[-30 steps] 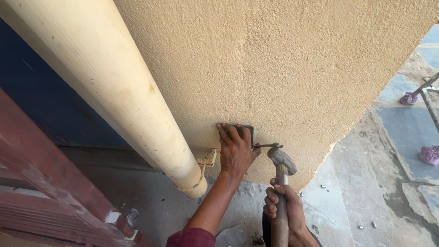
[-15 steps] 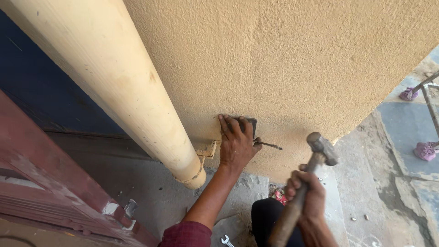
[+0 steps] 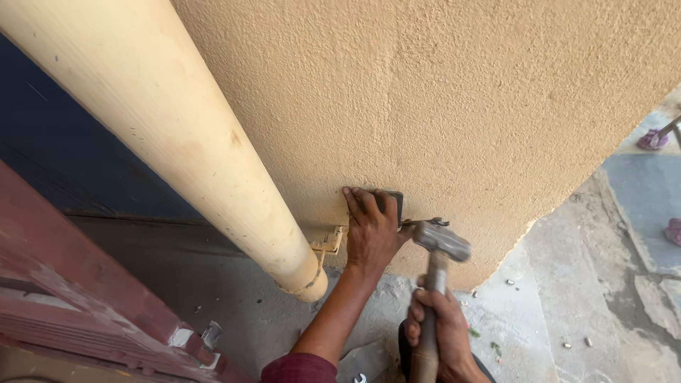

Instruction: The person installs a metal wall bracket next to a vertical pipe. They use a wrench to tighten bolts and a hammer to tap the bracket into place.

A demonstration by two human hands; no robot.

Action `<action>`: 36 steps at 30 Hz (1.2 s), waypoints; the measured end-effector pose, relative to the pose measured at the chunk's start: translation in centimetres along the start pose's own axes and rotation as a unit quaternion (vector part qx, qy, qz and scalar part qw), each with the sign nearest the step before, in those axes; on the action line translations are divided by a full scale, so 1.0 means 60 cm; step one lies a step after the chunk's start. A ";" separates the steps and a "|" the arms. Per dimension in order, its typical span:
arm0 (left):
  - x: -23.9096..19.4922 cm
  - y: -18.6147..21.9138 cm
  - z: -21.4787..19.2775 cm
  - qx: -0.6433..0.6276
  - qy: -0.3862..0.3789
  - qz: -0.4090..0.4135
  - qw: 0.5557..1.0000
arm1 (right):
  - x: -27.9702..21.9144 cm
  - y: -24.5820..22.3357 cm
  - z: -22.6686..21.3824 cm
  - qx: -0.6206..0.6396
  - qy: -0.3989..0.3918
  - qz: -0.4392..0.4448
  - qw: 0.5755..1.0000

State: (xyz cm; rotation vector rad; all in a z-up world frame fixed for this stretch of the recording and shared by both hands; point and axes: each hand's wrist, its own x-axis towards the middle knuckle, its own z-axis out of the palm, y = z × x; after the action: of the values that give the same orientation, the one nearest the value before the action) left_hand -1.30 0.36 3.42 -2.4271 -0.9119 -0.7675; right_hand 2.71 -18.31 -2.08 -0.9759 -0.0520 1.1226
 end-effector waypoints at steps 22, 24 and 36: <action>-0.002 -0.090 -0.004 -0.082 0.060 -0.057 0.993 | 0.051 -0.029 -0.137 -0.086 0.130 -0.041 0.987; -0.012 -0.064 -0.011 -0.189 -0.102 -0.094 0.972 | 0.079 -0.006 -0.203 -0.147 0.128 0.035 0.980; -0.059 -0.049 -0.052 -0.145 -0.186 -0.102 0.966 | 0.167 0.223 -0.119 -0.703 -0.109 -0.099 0.696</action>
State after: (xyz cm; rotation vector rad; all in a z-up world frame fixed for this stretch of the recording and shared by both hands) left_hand -6.66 -1.00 4.11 -2.8277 -1.2853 -0.5506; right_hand 1.21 -13.91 -19.66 -2.0950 -1.3621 0.8576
